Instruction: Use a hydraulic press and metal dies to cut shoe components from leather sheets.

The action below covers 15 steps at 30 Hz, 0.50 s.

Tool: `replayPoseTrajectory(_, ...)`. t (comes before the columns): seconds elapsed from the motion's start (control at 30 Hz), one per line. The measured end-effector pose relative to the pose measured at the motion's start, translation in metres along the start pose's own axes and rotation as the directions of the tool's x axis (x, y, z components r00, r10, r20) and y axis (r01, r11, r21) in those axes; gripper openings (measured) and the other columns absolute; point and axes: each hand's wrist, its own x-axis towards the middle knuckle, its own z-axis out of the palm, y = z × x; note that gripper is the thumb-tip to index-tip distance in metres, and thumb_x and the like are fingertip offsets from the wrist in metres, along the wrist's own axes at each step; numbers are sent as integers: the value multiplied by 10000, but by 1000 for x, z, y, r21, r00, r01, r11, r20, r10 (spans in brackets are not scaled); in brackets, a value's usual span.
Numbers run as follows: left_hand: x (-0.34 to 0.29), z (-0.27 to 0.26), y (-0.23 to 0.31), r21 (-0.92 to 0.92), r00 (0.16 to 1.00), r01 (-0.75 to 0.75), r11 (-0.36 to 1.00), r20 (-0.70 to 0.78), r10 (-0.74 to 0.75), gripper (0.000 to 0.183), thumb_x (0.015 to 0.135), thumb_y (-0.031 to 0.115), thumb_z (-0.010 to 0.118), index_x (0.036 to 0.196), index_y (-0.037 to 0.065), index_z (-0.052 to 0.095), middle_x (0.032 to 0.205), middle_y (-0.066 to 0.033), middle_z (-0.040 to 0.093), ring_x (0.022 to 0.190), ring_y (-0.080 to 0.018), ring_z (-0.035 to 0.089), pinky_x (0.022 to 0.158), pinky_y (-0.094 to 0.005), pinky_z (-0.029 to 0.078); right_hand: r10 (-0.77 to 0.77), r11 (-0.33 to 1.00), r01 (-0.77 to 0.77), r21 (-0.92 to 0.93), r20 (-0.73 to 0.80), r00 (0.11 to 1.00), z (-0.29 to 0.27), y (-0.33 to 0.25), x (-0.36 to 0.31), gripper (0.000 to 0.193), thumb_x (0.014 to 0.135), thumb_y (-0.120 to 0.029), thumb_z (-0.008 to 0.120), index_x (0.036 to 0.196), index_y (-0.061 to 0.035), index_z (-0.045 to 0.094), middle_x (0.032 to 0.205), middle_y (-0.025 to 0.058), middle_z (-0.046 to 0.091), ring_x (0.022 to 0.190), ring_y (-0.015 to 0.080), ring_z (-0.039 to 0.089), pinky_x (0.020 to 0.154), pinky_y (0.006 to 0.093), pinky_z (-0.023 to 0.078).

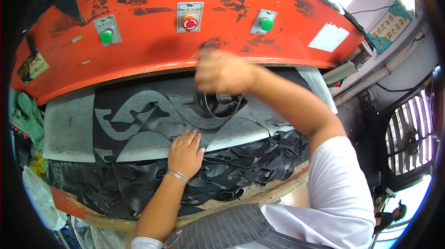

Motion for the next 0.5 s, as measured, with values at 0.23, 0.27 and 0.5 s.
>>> replayPoseTrajectory(0.23, 58, -7, -13, -242, 961, 101, 965, -228, -158, 479, 697, 142, 778, 1133, 15, 624, 892, -123, 589, 796, -282, 565, 709, -376, 467, 910, 410, -912, -6, 68, 408, -2, -21, -144, 209, 823, -252, 654, 881, -57, 702, 875, 157, 664, 847, 364, 634, 753, 462, 502)
replayPoseTrajectory(0.27, 63, -3, -17, -252, 954, 136, 958, -227, -195, 497, 694, 151, 784, 1147, 21, 624, 892, -122, 588, 804, -278, 569, 717, -373, 468, 941, 320, -940, 117, 80, 330, 13, -33, -154, 204, 814, -249, 660, 864, -56, 703, 858, 169, 664, 849, 366, 633, 750, 463, 501)
replayPoseTrajectory(0.5, 85, 26, -17, -189, 933, 285, 940, -171, -318, 366, 735, 196, 763, 1061, 42, 701, 876, -105, 598, 868, -288, 577, 766, -395, 462, 981, 25, -980, 200, 183, 63, 66, -63, -199, 206, 804, -243, 672, 856, -45, 700, 914, 163, 664, 886, 384, 622, 782, 456, 496)
